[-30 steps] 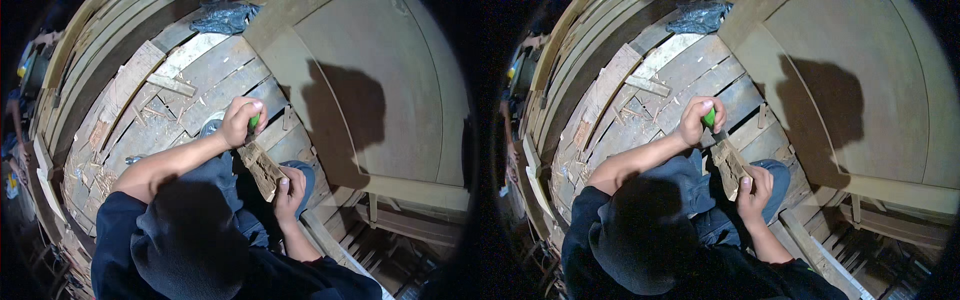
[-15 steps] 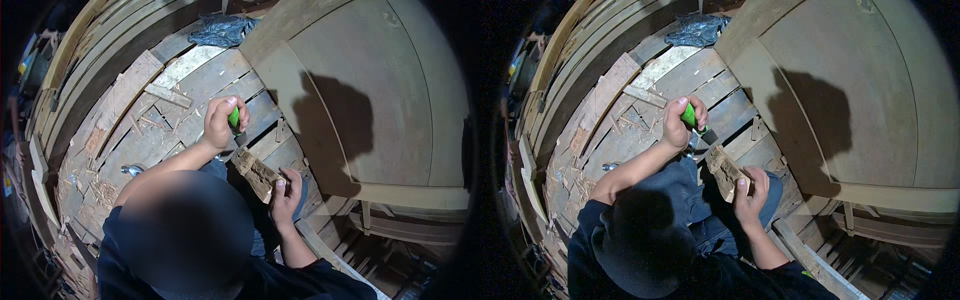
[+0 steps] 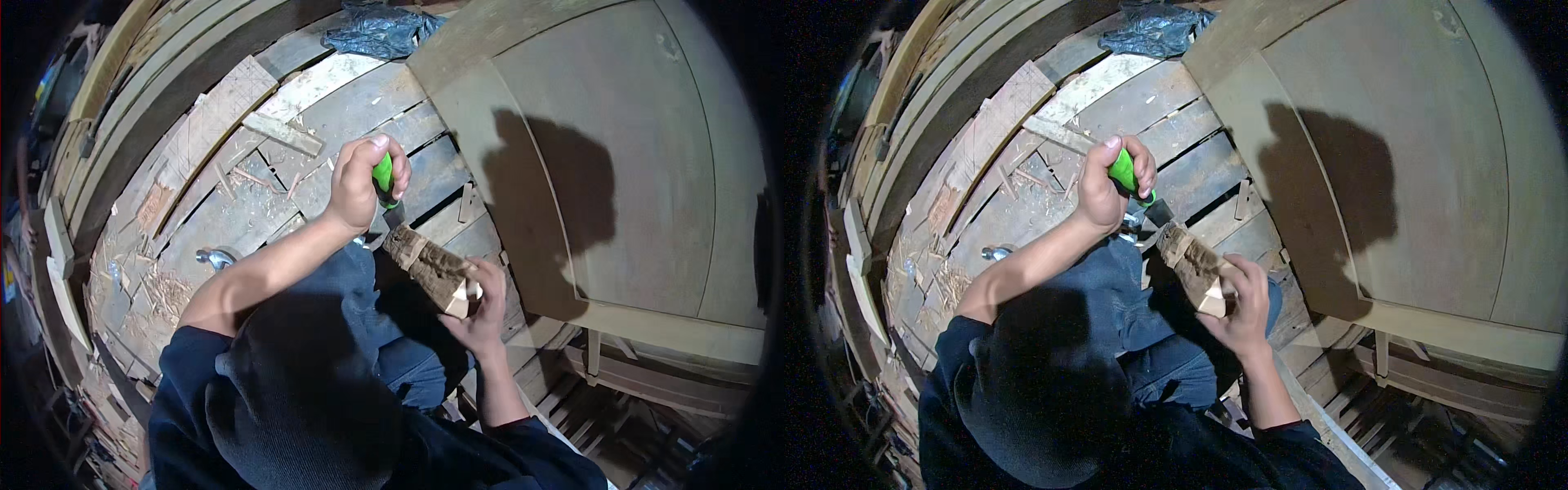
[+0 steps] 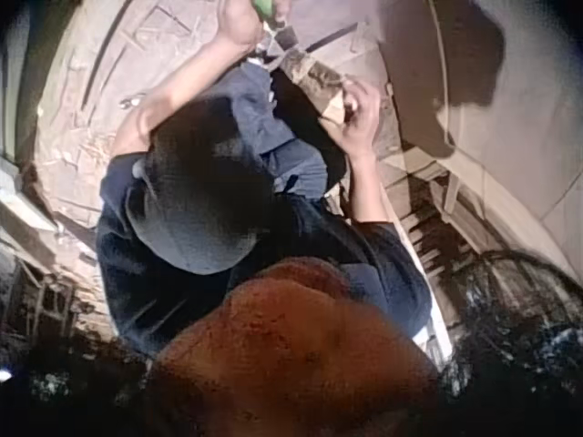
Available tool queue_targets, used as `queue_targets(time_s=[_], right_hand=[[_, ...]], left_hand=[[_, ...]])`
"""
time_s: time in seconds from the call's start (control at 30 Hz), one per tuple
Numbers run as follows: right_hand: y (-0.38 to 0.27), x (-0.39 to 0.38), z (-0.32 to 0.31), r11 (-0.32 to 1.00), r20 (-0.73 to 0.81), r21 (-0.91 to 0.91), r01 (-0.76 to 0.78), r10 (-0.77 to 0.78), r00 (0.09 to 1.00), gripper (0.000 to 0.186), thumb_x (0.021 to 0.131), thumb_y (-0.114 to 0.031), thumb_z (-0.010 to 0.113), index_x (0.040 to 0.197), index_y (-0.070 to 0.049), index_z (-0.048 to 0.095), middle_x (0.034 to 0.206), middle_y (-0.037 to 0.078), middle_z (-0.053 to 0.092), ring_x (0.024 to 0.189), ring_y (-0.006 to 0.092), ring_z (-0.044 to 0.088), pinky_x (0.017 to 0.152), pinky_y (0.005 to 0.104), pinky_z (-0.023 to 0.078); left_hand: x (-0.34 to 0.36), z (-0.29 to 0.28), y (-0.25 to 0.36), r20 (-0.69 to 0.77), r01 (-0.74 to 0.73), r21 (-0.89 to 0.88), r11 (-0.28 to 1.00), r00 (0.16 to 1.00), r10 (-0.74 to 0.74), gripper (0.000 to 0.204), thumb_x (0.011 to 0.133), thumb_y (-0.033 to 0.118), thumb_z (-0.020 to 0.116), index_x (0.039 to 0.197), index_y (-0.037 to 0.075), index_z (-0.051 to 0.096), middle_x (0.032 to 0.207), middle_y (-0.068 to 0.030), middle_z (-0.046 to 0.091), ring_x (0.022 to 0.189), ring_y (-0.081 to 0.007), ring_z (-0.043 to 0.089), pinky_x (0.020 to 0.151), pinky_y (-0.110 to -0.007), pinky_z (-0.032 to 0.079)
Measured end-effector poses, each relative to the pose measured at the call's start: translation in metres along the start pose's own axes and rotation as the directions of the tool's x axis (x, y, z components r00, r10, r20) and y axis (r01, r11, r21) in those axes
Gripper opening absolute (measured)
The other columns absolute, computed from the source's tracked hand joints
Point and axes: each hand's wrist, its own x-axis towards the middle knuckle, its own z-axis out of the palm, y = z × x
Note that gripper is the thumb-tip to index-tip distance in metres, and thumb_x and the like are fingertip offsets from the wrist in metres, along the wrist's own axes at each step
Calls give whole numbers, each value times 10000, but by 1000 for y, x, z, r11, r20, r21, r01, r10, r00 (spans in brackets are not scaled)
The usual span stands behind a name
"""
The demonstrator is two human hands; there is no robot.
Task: Using a hammer and chisel to carve or shape a small piece of wood.
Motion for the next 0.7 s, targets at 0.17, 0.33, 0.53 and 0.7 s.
queue_targets(time_s=[0.17, 0.33, 0.53, 0.7], right_hand=[[10, -14, -2, 918, -172, 315, -240, 304, 937, 810, 605, 11, 827, 1306, -33, 426, 1297, 124, 449, 1215, 253, 475, 1061, 385, 374], [3, -19, -4, 949, -254, 151, -278, 309, 916, 800, 620, -2, 823, 1304, -50, 410, 1288, 134, 425, 1196, 256, 473, 1032, 375, 405], [10, -23, -6, 889, -299, 265, -373, 443, 845, 809, 628, 30, 821, 1315, -40, 401, 1293, 116, 411, 1222, 235, 458, 1069, 378, 385], [-7, -34, -5, 955, -289, 148, -259, 292, 912, 822, 613, -45, 865, 1303, -46, 417, 1253, 167, 448, 1159, 289, 499, 987, 391, 424]], left_hand=[[-3, 2, 0, 33, -14, 2, 1000, 999, 14, 451, 929, 403, 389, 684, 39, 488, 613, -84, 501, 543, -154, 457, 536, -281, 384], [-7, -1, 1, 46, 9, 23, 1000, 999, -10, 435, 925, 388, 397, 689, 34, 488, 610, -89, 505, 550, -157, 467, 523, -276, 382], [-2, 3, -1, 37, 19, 11, 1000, 999, -20, 436, 922, 392, 403, 687, 35, 486, 618, -95, 506, 553, -159, 464, 541, -288, 386], [-3, 2, -5, 53, 24, 65, 998, 998, -27, 437, 918, 369, 399, 685, 15, 503, 616, -106, 515, 542, -160, 469, 529, -282, 389]])
